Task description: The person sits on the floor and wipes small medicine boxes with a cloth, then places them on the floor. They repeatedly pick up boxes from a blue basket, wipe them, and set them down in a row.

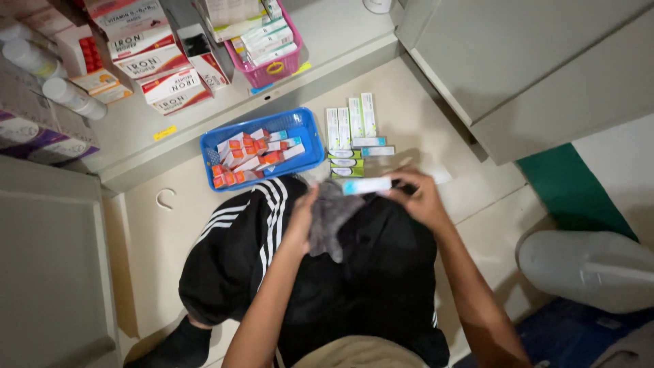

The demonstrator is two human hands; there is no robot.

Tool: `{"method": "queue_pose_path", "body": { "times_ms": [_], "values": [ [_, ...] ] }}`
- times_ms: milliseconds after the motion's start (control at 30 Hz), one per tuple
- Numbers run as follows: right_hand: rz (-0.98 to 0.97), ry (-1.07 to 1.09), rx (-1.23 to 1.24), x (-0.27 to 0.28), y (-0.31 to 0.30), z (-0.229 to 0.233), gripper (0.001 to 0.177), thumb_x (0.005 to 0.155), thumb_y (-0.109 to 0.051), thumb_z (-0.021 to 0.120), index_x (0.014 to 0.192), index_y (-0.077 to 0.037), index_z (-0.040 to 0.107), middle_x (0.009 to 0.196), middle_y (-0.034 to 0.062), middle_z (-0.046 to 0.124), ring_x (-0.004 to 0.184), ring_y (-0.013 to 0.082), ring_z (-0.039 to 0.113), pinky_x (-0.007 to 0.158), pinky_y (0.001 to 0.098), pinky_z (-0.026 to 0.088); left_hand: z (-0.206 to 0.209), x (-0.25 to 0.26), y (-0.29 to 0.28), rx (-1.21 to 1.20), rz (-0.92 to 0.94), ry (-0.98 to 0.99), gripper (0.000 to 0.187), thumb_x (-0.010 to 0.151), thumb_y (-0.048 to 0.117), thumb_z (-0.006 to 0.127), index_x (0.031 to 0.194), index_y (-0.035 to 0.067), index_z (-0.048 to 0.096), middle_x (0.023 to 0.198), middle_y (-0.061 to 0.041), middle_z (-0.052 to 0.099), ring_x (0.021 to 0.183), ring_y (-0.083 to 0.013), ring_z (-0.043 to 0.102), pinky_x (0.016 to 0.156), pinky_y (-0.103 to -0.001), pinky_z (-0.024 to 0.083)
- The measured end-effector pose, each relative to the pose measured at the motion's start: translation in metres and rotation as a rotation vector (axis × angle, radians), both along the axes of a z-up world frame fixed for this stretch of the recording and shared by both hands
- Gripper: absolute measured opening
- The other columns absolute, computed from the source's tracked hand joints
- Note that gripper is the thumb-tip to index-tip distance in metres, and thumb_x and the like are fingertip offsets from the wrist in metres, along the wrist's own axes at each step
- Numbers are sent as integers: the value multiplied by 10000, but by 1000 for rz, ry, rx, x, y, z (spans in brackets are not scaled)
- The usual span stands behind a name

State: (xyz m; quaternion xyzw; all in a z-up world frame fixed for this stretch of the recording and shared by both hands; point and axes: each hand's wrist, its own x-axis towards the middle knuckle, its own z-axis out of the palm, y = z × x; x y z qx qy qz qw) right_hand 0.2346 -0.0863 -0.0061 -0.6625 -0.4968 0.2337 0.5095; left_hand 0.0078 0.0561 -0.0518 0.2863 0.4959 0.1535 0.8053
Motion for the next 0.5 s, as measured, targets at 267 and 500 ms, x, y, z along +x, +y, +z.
{"method": "queue_pose_path", "body": {
  "times_ms": [267, 500],
  "values": [
    [-313, 38, -350, 101, 14, -129, 316, 784, -136, 919, 1075, -116, 798, 894, 123, 764, 891, 244, 716, 818, 366, 533, 14, -31, 18, -11, 373, 65, 653, 859, 450, 788, 1289, 38, 521, 1181, -235, 637, 1072, -366, 668, 904, -539, 560],
    [-376, 390, -508, 128, 29, -182, 310, 794, -82, 902, 1081, -148, 807, 1022, 134, 772, 1022, 279, 724, 855, 384, 575, -34, -27, 6, 216, 440, 117, 487, 898, 368, 786, 1224, 25, 672, 1095, -179, 697, 988, -277, 692, 875, -447, 585]
  ]
}}
